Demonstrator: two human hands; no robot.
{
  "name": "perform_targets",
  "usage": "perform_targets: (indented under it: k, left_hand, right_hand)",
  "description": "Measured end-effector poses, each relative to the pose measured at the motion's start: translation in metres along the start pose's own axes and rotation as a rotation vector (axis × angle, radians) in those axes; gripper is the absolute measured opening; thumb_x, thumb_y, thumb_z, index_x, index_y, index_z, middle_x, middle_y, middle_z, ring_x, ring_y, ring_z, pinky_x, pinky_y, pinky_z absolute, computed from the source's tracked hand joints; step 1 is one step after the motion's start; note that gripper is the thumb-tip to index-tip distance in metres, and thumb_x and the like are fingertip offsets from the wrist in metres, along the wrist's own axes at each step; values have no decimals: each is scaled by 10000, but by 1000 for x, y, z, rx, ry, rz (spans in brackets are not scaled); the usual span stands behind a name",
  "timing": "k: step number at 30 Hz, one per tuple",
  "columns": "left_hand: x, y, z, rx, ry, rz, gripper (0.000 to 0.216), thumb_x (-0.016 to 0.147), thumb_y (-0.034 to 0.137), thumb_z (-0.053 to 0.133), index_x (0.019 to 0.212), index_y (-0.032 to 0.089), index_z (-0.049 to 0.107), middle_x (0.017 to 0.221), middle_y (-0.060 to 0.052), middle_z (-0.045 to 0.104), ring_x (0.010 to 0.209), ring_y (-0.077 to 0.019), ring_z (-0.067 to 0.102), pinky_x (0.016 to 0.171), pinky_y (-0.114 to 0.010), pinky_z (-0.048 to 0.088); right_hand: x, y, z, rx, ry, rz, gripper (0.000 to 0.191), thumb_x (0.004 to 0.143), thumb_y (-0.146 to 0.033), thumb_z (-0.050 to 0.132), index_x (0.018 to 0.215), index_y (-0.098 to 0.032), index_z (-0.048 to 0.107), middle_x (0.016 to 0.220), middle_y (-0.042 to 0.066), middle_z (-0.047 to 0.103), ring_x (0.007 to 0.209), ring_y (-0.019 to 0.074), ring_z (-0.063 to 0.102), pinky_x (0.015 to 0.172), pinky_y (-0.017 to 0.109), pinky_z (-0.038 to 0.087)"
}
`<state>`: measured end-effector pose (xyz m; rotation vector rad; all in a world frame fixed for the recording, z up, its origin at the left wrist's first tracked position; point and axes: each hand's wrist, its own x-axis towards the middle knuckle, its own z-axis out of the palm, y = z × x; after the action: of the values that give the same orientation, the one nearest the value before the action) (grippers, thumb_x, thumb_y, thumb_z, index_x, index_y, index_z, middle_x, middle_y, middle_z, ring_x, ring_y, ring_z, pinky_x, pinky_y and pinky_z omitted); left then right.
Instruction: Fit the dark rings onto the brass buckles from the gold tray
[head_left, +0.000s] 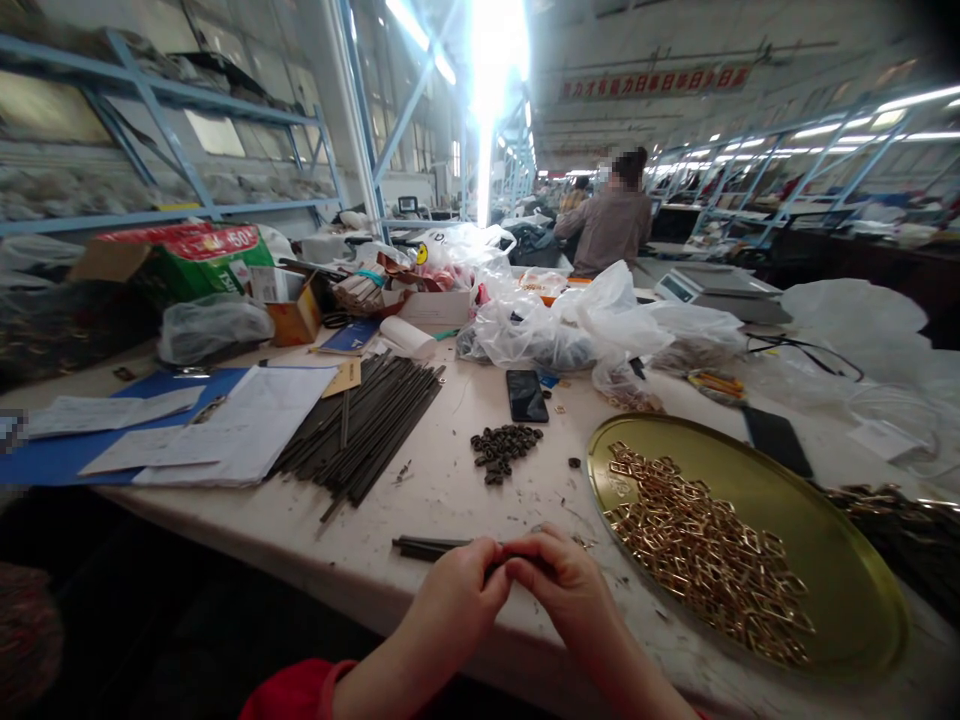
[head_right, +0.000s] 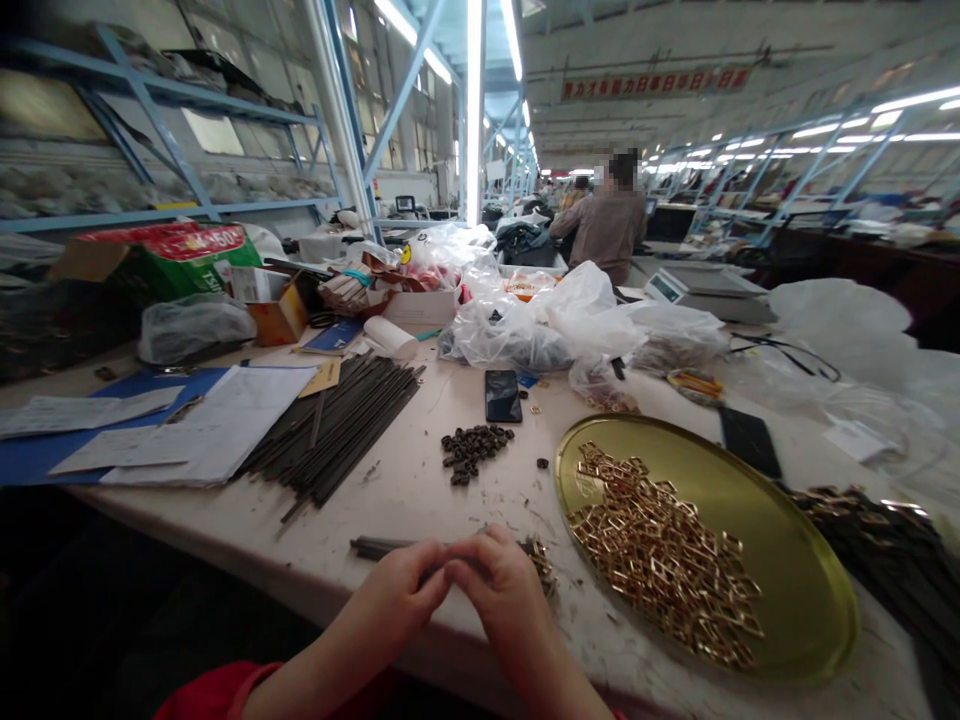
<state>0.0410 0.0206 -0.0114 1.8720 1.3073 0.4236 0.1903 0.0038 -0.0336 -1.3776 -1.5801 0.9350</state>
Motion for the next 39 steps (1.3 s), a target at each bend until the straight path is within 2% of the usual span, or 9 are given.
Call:
perform_targets:
  k: [7, 13, 18, 22, 27, 30, 33, 36, 39]
  left_hand:
    - [3, 6, -5, -198, -29, -38, 242, 797, 215, 395, 922, 149, 591, 595, 24, 548, 531, -123, 508, 545, -222, 370]
    - [0, 9, -5, -272, -29, 17, 279, 791, 134, 351, 990, 138, 546, 604, 30, 519, 590, -125, 506, 603, -234, 383]
    - [-9, 10, -4, -309, -46, 65, 300, 832, 149, 348, 1108, 135, 464, 725, -7, 583, 703, -142, 543, 713, -268, 406]
    - [-21, 14, -5, -368, -108, 150, 362, 862, 170, 341, 1221, 186, 389, 863, -24, 613, 751, -134, 552, 737, -259, 421]
    - [-28, 12, -3, -383, -105, 135, 433, 852, 174, 383, 1283, 174, 336, 1085, -70, 596, 980, -157, 534, 881, -268, 377]
    - [-28, 8, -1, -395, -100, 18, 460, 849, 204, 390, 1297, 165, 296, 994, -65, 628, 749, -136, 572, 705, -256, 431]
    - [-28, 5, 3, -412, -90, -90, 462, 824, 248, 442, 1256, 149, 308, 833, -27, 632, 539, -106, 510, 565, -245, 412]
    - [-30, 2, 5, -404, -62, -94, 354, 813, 268, 470, 1132, 138, 392, 659, 32, 557, 523, -106, 496, 530, -229, 386]
    - [-34, 2, 5, -405, -70, 9, 221, 824, 199, 424, 1037, 144, 445, 700, 11, 571, 616, -114, 529, 600, -232, 402]
  right_hand:
    - [-1, 3, 1, 81, 54, 20, 206, 801, -313, 519, 939, -233, 649, 895, 49, 607, 873, 208, 566, 776, 320, 441]
    - [-4, 6, 8, 215, 57, 166, 169, 754, -354, 593, 788, -189, 601, 716, 22, 607, 676, 189, 564, 638, 302, 446]
    - [-11, -4, 2, 368, 101, 173, 354, 806, -494, 485, 719, -179, 621, 665, 22, 582, 665, 175, 547, 657, 298, 431]
    - [-19, -7, 4, 627, 78, 305, 312, 701, -468, 648, 861, -201, 622, 664, -10, 596, 590, 136, 522, 586, 257, 421]
    - [-35, -8, 16, 823, -105, 317, 423, 724, -502, 613, 1058, -244, 621, 975, 43, 669, 927, 200, 578, 809, 308, 428]
    - [-44, -11, 23, 709, -12, 242, 389, 729, -498, 605, 1017, -237, 634, 1031, 53, 662, 983, 225, 568, 858, 336, 418]
    - [-48, -13, 28, 645, 76, 203, 355, 719, -492, 614, 941, -216, 629, 888, 47, 676, 817, 209, 605, 745, 326, 464]
    - [-49, -12, 30, 703, 126, 217, 367, 680, -489, 654, 915, -211, 605, 783, 22, 647, 706, 181, 594, 657, 299, 472]
    - [-47, -9, 28, 720, 177, 236, 383, 665, -482, 667, 913, -202, 580, 751, 14, 617, 670, 170, 580, 633, 293, 468]
